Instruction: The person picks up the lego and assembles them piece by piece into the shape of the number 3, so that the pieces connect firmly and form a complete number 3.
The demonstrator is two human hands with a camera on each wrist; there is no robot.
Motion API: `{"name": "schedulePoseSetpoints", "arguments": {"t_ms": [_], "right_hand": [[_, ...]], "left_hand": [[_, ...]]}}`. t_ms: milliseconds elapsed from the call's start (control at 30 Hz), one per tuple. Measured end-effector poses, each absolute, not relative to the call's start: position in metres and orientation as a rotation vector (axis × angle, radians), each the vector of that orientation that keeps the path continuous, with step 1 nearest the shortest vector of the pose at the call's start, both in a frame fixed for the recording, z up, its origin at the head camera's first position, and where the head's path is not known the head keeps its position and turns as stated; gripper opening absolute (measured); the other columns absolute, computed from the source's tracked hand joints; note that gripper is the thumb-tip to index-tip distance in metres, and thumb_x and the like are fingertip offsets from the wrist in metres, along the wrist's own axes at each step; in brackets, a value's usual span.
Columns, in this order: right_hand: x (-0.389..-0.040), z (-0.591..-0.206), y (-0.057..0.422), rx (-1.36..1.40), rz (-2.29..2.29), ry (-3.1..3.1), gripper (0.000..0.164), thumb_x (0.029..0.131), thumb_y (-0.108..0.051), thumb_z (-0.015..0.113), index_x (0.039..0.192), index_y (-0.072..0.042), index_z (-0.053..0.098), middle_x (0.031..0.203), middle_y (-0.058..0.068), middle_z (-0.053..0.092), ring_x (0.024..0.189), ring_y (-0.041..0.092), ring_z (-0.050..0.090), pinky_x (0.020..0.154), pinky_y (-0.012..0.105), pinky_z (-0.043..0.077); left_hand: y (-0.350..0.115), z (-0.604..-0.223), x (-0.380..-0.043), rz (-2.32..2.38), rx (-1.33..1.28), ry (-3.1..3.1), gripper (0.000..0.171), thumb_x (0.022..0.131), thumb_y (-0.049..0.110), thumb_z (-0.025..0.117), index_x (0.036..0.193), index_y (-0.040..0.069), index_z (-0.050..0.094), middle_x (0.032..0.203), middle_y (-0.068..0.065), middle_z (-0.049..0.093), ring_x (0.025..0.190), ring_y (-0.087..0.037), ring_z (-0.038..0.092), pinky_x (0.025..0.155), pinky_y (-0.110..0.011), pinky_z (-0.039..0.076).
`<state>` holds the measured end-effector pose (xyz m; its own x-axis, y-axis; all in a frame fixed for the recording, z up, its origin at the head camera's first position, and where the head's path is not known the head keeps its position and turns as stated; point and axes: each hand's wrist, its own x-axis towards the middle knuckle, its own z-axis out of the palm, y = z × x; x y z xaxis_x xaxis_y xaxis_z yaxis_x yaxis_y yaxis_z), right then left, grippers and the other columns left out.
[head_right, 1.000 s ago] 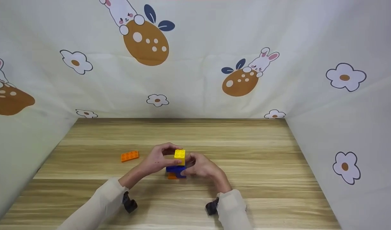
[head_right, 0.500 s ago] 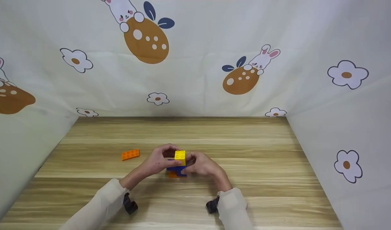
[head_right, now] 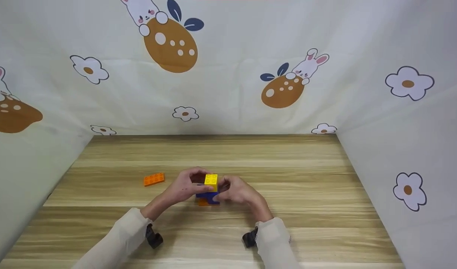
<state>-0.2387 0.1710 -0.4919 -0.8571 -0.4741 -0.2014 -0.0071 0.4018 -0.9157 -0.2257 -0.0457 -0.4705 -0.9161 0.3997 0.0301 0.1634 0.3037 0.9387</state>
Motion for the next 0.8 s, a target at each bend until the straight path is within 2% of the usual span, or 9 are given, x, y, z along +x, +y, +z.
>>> {"name": "schedulePoseSetpoints", "arguments": {"t_ms": [167,500,800], "right_hand": [[-0.2382,-0.4911,0.1688,-0.404,-1.434,2.257,0.034,0.076,-0.011,0.084,0.104,-0.004,0.065,0.109,0.008,0.067,0.099,0.020,0.058,0.087,0.028,0.049],[-0.2377,-0.4914,0.1682,-0.393,-1.434,2.275,0.035,0.075,-0.010,0.083,0.104,-0.004,0.064,0.107,0.009,0.068,0.097,0.020,0.060,0.086,0.029,0.051],[-0.2381,-0.4912,0.1701,-0.399,-1.436,2.274,0.038,0.076,-0.011,0.083,0.108,-0.004,0.065,0.111,0.009,0.068,0.100,0.021,0.059,0.088,0.028,0.049]], "left_hand": [[-0.0456,-0.4708,-0.2254,1.657,0.522,2.369,0.038,0.084,0.029,0.082,0.116,0.012,0.068,0.111,-0.005,0.071,0.097,-0.017,0.067,0.091,-0.036,0.057],[-0.0474,-0.4743,-0.2247,1.616,0.482,2.391,0.042,0.082,0.039,0.082,0.117,0.018,0.068,0.112,0.000,0.070,0.100,-0.016,0.064,0.096,-0.039,0.055],[-0.0464,-0.4722,-0.2282,1.606,0.468,2.375,0.041,0.081,0.037,0.084,0.114,0.018,0.070,0.109,-0.001,0.071,0.098,-0.016,0.066,0.093,-0.038,0.056]]}}
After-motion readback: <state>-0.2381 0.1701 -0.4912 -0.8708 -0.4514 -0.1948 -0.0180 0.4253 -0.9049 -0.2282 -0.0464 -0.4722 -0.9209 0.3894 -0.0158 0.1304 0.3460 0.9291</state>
